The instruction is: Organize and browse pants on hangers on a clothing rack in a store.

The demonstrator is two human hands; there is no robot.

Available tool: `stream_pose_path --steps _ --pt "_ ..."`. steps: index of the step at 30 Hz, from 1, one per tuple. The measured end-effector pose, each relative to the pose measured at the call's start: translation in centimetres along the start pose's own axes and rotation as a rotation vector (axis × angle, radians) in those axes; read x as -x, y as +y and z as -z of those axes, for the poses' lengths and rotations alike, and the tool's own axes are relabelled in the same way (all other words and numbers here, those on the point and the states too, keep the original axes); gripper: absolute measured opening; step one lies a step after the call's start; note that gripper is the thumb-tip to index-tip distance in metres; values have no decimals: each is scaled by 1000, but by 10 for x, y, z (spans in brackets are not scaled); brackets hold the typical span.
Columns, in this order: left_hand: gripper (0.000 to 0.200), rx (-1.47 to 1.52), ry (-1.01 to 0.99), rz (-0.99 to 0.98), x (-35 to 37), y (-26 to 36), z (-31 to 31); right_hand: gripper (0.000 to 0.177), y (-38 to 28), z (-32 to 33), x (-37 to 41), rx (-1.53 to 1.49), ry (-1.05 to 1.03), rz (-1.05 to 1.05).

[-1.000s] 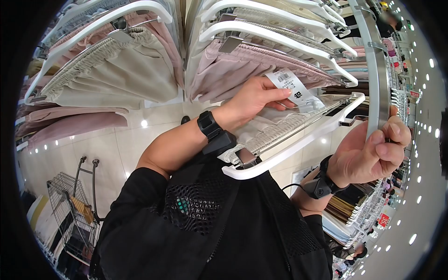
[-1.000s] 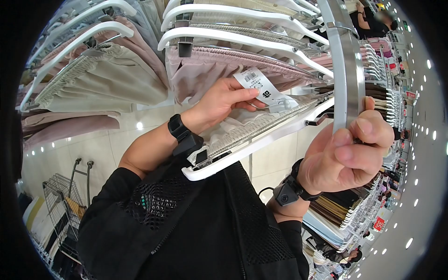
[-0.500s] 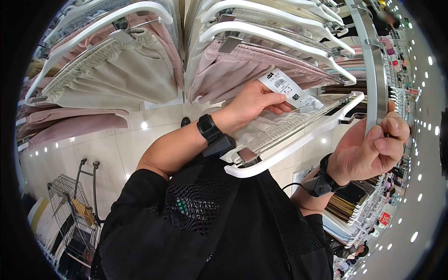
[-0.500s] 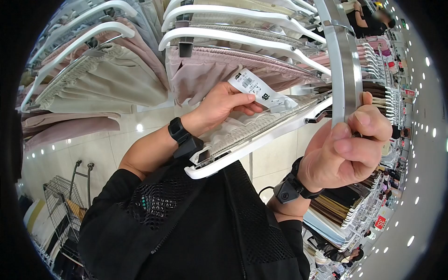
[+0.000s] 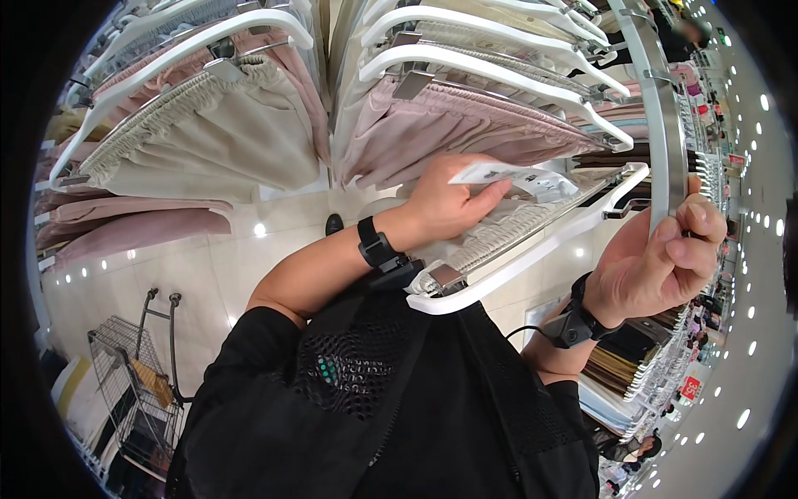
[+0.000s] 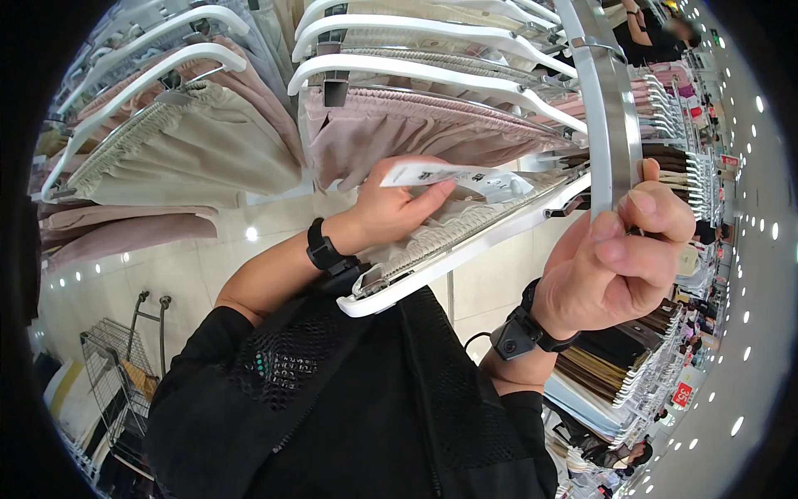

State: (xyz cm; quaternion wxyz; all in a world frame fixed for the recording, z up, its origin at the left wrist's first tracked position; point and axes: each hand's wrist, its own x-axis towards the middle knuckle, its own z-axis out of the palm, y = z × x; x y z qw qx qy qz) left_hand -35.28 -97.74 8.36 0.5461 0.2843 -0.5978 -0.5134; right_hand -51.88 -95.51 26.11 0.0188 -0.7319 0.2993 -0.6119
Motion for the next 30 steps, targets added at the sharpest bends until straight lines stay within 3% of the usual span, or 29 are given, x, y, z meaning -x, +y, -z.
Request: stream_pose_path --steps 5,8,10,16,30 --pt "20 9 3 21 0 -3 2 26 -2 -2 0 11 13 -12" --pt "22 102 -21 148 3 -14 1 26 -1 -1 1 7 30 -7" --pt "25 315 -29 260 3 -17 -2 26 1 0 1 17 10 3" --pt "28 412 -177 426 3 -15 3 19 -1 -3 0 45 -11 36" --pt "31 485 -190 515 5 -27 1 21 0 0 -1 46 -40 43"
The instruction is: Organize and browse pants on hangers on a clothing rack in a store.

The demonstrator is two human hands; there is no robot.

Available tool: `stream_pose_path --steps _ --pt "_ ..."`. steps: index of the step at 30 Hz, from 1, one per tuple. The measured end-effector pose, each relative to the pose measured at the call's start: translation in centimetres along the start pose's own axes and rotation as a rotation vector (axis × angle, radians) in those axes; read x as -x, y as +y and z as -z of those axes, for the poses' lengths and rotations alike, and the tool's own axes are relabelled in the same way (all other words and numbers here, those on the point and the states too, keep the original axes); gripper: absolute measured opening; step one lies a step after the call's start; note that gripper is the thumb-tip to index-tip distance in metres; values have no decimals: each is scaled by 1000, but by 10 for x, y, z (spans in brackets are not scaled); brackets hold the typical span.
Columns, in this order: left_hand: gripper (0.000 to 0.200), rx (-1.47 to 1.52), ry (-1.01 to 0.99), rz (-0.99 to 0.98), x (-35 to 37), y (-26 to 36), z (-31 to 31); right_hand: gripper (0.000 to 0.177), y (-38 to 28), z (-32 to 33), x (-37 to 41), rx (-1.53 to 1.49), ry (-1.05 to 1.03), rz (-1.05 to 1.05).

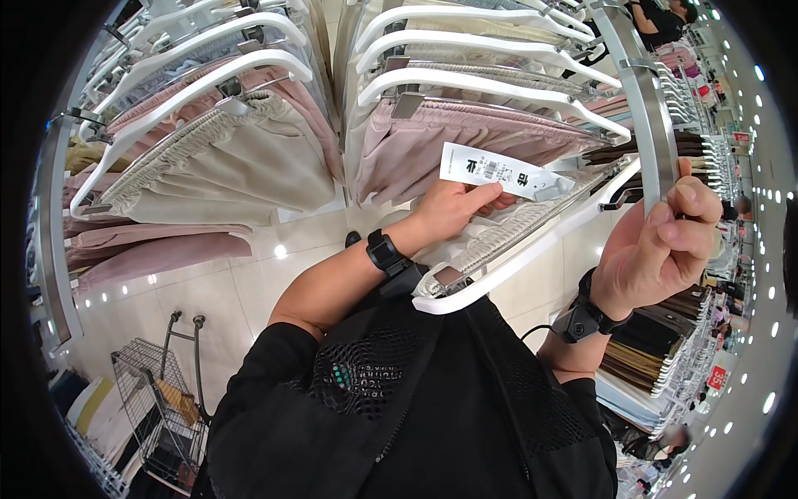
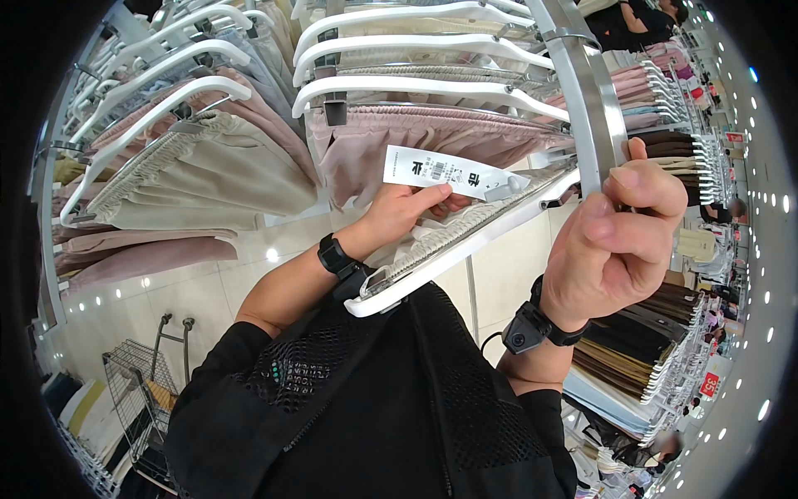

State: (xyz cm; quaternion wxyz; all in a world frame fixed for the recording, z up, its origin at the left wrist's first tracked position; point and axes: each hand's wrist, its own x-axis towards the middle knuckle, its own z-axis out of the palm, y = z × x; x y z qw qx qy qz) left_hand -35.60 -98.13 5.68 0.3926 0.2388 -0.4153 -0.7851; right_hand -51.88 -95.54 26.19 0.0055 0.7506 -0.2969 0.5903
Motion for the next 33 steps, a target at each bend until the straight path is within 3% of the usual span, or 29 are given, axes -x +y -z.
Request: stream_pose_path --steps 33 --pt "27 -30 -5 30 -11 -12 6 20 1 -2 2 -22 58 -28"
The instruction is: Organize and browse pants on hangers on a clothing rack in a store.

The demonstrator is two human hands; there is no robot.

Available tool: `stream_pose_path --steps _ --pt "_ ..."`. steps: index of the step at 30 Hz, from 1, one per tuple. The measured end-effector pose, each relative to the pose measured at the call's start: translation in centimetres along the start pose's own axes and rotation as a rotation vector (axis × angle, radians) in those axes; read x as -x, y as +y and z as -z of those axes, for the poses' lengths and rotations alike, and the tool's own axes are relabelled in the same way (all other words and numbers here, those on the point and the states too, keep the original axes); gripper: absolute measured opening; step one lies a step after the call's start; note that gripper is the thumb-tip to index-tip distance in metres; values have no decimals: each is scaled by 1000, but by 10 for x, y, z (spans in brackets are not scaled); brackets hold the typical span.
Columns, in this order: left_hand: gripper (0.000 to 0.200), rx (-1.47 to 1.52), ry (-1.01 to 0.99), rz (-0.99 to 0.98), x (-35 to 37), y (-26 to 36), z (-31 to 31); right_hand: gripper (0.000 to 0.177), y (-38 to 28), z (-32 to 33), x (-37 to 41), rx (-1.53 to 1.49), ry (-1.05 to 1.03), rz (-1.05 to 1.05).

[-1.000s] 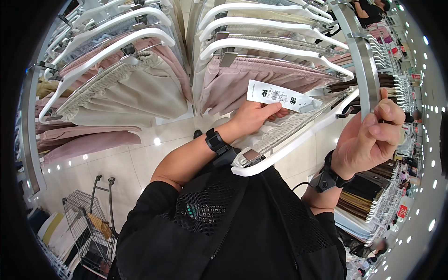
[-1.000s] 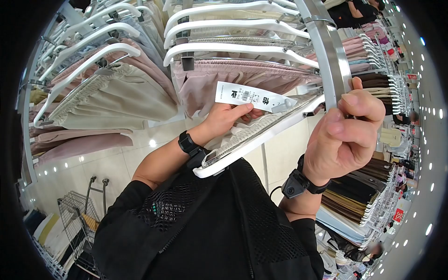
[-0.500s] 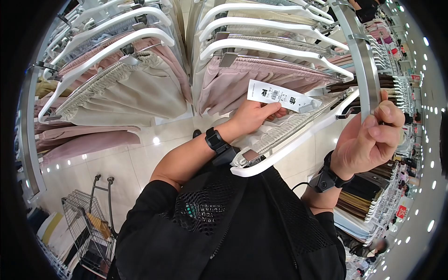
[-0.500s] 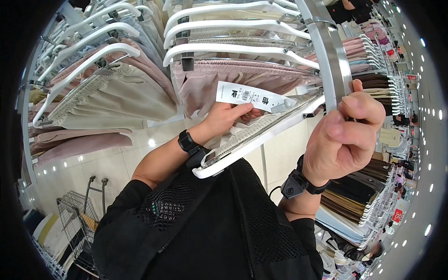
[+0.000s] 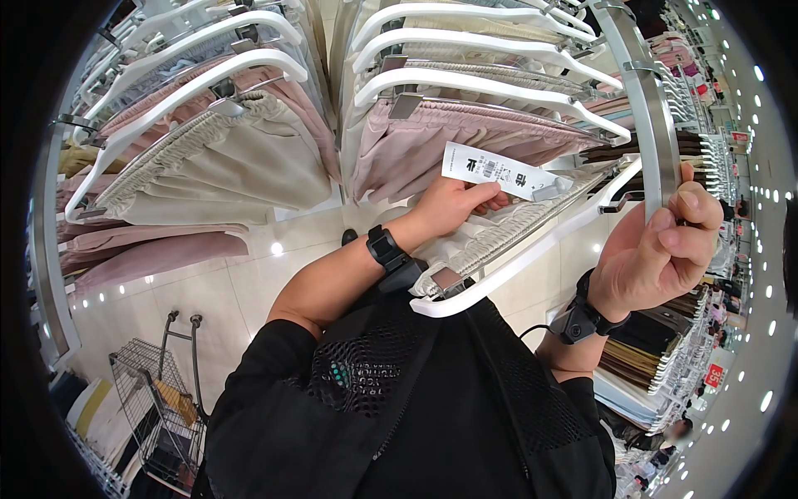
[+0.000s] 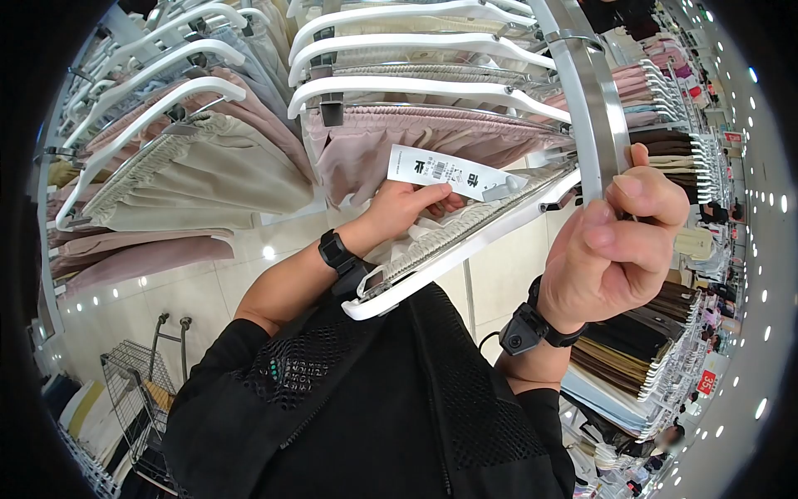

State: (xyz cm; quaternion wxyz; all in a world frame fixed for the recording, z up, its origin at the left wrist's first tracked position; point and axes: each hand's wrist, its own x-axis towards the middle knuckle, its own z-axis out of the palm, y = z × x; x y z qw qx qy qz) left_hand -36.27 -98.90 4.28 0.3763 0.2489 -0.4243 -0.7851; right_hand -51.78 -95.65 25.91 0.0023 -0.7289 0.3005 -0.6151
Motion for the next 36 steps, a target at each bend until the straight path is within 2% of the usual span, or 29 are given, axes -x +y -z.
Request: stream_pose_path --steps 8,10,11,13,14,15,21,23,25,27,29,30,31,32,34,36 --pt "28 23 -9 42 -4 -4 2 20 -1 0 0 -5 -30 21" --pt "32 115 -20 195 -9 -7 7 21 -1 -1 0 -7 -32 23" --pt "32 115 -19 195 -13 -14 13 21 -2 -2 0 -8 -32 23" --pt "35 362 -9 322 -17 -25 25 24 -3 -3 1 30 39 -33" --pt "38 363 78 352 -17 -31 28 24 -3 -3 1 31 38 -32" --pt "38 363 77 352 -16 -35 32 25 -2 -2 0 35 37 -24" --pt "39 208 102 297 3 -22 43 28 -1 -1 1 30 33 -4" --pt "38 44 66 226 21 -8 49 28 0 -1 2 26 28 4" --pt "37 -22 39 239 49 7 72 25 -1 -1 3 99 29 14" --pt "38 -130 121 119 63 12 88 22 -3 0 3 132 1 37" --pt "38 -162 146 101 72 23 94 21 -4 -1 1 161 -32 59" --pt "38 -130 261 87 85 20 116 22 -4 -6 0 173 0 51" --pt "38 -138 286 82 90 22 127 26 -5 -7 -1 174 18 37" --pt "38 -102 348 61 100 23 126 40 2 6 1 193 -66 95" --pt "37 -118 375 31 102 41 130 45 1 4 0 197 -23 78" --pt "34 -132 471 -89 107 50 133 62 2 3 -1 189 -65 58"
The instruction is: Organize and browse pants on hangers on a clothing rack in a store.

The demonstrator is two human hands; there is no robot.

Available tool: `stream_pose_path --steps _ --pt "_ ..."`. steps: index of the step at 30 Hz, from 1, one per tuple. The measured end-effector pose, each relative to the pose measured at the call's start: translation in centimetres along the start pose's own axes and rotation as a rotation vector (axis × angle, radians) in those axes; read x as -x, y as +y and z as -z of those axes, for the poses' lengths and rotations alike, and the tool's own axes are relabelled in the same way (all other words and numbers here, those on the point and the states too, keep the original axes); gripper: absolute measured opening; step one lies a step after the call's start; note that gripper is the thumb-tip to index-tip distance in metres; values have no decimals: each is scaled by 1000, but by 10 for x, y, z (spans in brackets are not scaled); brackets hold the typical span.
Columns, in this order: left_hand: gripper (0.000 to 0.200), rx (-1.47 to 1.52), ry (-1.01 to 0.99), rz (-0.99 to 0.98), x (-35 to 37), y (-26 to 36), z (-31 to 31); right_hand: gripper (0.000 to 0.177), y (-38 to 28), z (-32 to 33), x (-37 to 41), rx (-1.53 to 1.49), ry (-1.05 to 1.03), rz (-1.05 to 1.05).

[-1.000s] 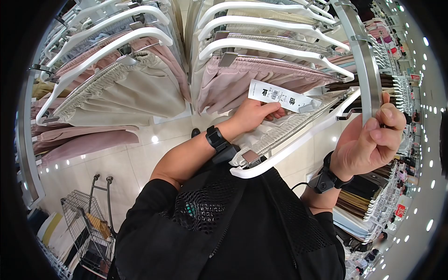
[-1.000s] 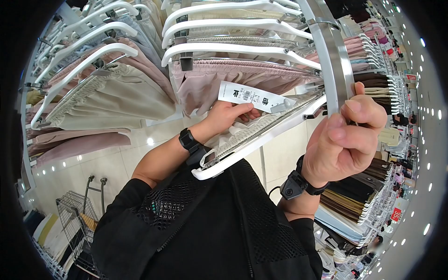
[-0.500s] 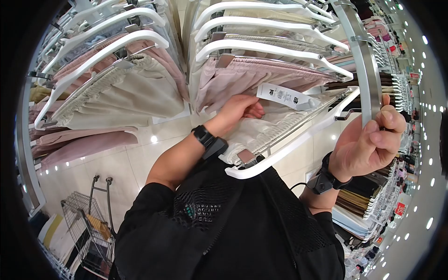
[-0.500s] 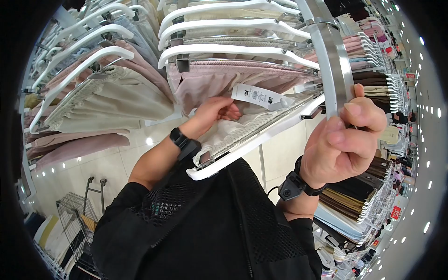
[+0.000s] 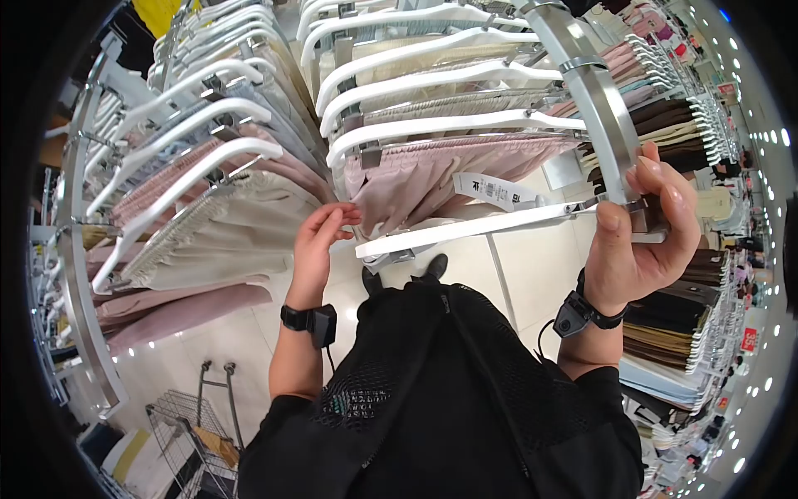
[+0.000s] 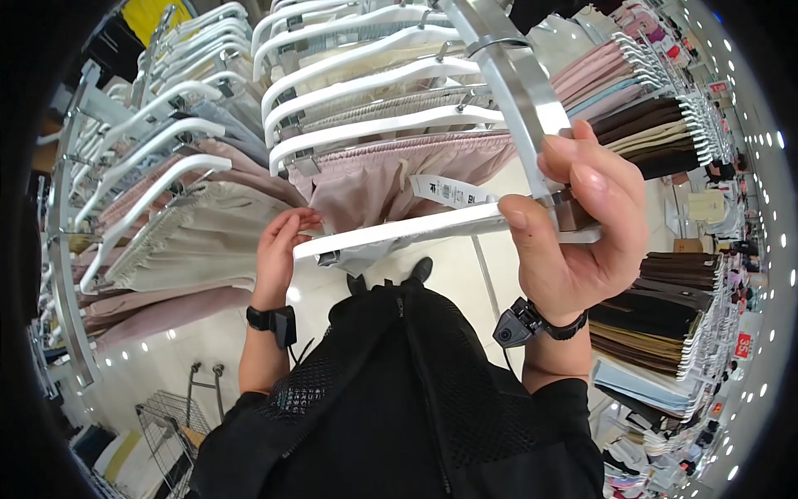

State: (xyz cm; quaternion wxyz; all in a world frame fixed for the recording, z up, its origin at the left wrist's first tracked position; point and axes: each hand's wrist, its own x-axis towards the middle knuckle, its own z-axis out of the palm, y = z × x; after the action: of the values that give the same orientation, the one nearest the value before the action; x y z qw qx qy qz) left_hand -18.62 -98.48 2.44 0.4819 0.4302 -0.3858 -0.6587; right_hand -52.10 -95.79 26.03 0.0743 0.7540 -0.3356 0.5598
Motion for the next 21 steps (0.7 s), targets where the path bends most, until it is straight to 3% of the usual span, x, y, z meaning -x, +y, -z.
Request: stream_pose_path --steps 5,7,8,11,13,16,17,19,20,21 --pt "30 -77 140 -238 10 39 -14 75 3 -4 -5 -20 -8 -9" --pt "34 -192 129 -361 15 60 -20 97 2 -3 -2 -57 0 -56" --pt "37 -184 63 -443 18 69 -22 124 5 -4 2 -185 46 -114" --pt "44 -205 -11 -580 29 86 -38 114 12 -5 5 -413 81 -144" --pt "49 -215 -13 -558 31 92 -40 122 8 -5 10 -416 145 -241" --pt "41 -366 -133 -741 38 103 -50 131 16 3 21 -300 118 -269" --pt "32 -328 -147 -669 41 103 -54 131 21 13 28 -278 127 -280" --pt "23 -358 -178 -706 38 105 -54 99 26 27 36 -116 -104 -351" --pt "23 -360 -182 -703 38 107 -58 99 33 39 44 -115 -101 -355" --pt "21 -424 -160 -672 43 112 -55 79 33 47 48 83 -263 -319"
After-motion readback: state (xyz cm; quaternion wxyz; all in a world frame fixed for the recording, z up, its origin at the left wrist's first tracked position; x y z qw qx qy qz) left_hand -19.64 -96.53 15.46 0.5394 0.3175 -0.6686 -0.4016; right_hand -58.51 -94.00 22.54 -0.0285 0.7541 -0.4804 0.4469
